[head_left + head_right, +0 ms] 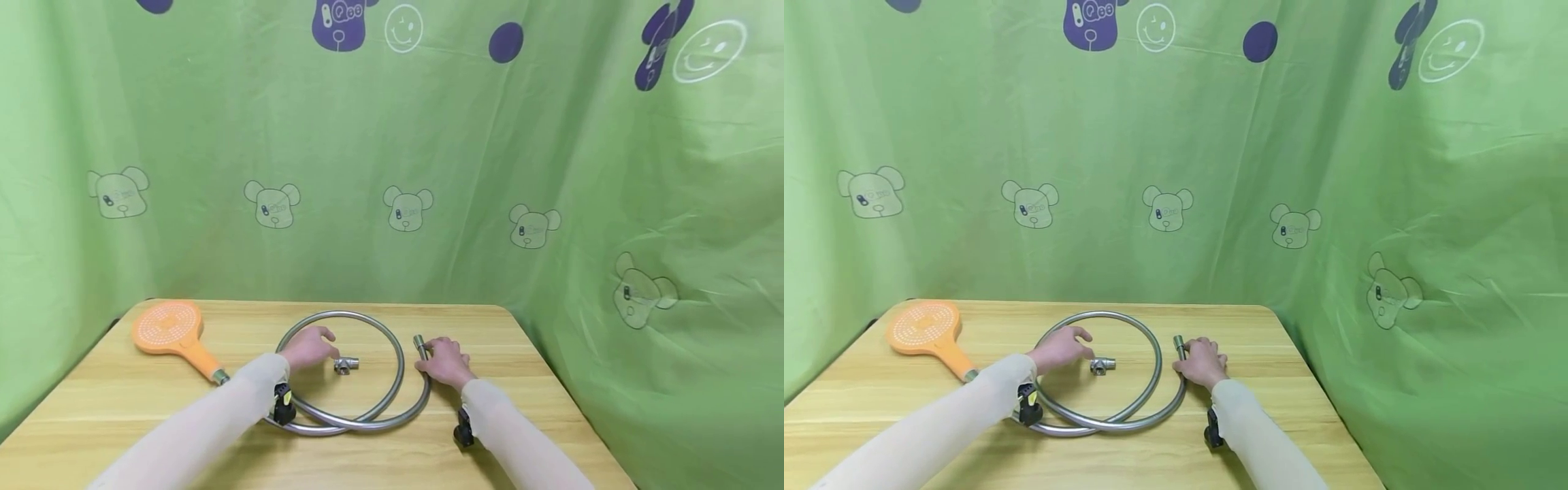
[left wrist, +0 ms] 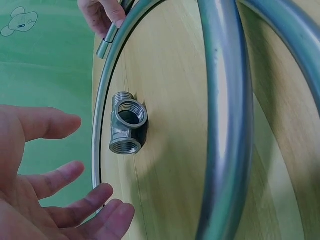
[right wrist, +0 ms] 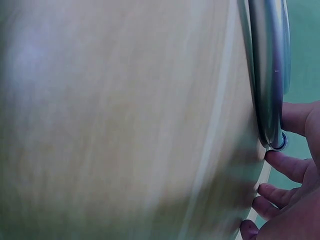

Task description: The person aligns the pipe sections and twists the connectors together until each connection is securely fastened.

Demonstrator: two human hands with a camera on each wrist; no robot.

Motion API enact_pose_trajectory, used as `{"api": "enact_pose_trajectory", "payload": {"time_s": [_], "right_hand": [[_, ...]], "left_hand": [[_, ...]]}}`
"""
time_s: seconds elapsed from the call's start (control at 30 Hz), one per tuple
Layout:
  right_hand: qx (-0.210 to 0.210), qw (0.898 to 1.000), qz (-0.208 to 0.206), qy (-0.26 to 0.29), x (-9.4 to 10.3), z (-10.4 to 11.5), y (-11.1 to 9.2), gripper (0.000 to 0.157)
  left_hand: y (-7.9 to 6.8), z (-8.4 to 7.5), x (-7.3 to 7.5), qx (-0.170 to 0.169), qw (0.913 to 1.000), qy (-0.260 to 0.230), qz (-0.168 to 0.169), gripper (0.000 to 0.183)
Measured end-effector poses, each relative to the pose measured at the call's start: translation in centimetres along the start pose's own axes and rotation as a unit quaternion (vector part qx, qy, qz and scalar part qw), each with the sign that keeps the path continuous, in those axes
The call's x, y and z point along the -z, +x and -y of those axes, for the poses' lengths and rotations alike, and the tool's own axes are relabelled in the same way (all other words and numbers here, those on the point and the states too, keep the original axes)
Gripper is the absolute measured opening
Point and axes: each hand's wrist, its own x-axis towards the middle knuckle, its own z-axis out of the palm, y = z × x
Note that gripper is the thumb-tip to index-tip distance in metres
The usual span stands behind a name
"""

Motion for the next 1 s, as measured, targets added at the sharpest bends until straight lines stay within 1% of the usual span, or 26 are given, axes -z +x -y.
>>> {"api": "enact_pose_trajectory", "payload": {"time_s": [0.13, 0.37, 0.63, 0.77, 0.9, 1.0], "right_hand": [[0.002, 1.000, 0.001, -0.002, -0.2, -0.1, 0.1, 0.057], [0.000, 1.000, 0.002, 0.000, -0.2, 0.0, 0.1, 0.057], [-0.001, 1.000, 0.000, 0.002, 0.0, 0.1, 0.4, 0.059], [-0.001, 1.000, -0.003, 0.005, 0.0, 0.1, 0.6, 0.059], [-0.004, 1.000, -0.003, 0.005, -0.2, -0.1, 0.5, 0.059], [-0.007, 1.000, -0.003, 0.004, -0.4, -0.3, 0.4, 0.060]], "left_hand": [[0.2, 0.0, -0.2, -0.004, 1.0000, 0.003, 0.005, 0.050], [0.5, 0.3, -0.6, -0.016, 0.9997, -0.008, 0.015, 0.052], [0.9, 0.2, -1.0, -0.028, 0.9986, -0.027, 0.037, 0.051], [1.0, 0.3, -1.3, -0.030, 0.9983, -0.023, 0.045, 0.055], [1.2, 0.6, -1.7, -0.023, 0.9980, -0.020, 0.056, 0.054], [1.2, 0.7, -2.0, -0.017, 0.9975, -0.028, 0.063, 0.053]]}}
